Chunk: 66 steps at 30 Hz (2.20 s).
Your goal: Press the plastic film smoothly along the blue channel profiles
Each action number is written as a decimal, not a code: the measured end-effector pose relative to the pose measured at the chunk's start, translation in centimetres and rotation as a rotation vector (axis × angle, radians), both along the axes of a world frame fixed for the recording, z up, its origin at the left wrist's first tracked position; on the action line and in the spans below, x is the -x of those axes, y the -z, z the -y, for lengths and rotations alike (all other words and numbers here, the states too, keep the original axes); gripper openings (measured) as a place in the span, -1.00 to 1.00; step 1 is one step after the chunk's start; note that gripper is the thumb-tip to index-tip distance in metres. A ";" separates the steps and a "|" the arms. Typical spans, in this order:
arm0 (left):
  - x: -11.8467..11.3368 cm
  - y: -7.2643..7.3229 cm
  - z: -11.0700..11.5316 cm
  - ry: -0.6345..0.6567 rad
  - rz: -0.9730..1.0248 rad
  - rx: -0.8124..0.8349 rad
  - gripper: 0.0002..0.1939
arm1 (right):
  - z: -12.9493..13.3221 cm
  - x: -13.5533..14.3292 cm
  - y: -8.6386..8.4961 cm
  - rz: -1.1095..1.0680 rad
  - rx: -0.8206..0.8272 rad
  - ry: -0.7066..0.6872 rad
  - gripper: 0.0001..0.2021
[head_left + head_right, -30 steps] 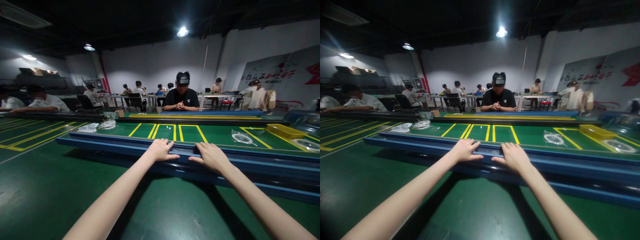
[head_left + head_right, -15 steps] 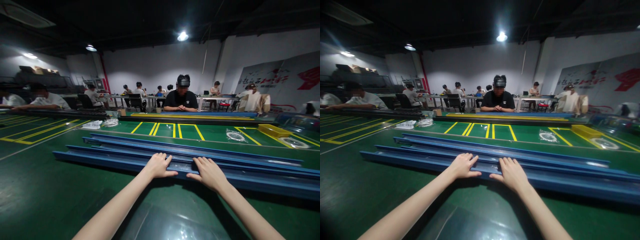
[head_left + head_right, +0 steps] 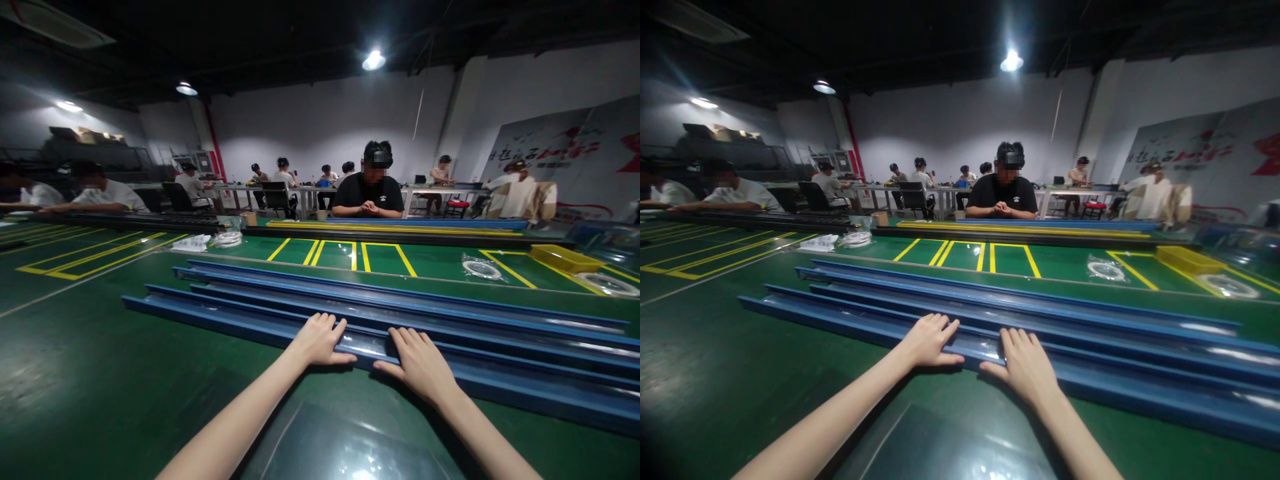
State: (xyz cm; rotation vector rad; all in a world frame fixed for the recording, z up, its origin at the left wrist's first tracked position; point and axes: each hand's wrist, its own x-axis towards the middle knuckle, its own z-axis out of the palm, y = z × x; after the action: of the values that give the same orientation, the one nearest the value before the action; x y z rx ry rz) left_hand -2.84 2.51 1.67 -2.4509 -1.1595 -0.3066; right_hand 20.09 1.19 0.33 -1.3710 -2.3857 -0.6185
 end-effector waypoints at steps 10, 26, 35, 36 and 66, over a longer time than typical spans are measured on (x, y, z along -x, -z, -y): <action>1.0 0.3 -0.1 0.037 0.055 -0.017 -0.27 | 0.7 -4.8 -0.7 -0.102 0.044 0.013 -0.55; 6.4 -0.3 0.2 -0.025 0.108 -0.034 -0.52 | 1.1 -12.2 0.3 -0.072 -0.089 0.276 -0.66; -4.6 -1.5 1.8 0.089 0.244 0.008 -0.69 | 1.2 -1.7 -0.4 -0.177 -0.052 0.285 -0.73; -5.7 -1.3 1.9 0.057 0.255 0.015 -0.70 | 1.2 -0.5 -0.5 -0.181 -0.049 0.290 -0.75; 1.5 0.3 0.1 -0.030 0.243 -0.268 -0.74 | 0.2 -5.4 -0.9 -0.162 -0.084 0.386 -0.66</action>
State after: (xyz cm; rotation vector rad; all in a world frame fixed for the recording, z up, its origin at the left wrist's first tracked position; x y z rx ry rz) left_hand -4.33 2.43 1.36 -2.2040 -1.1653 -0.7188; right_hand 25.54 0.94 1.25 -1.7854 -1.9611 -0.6660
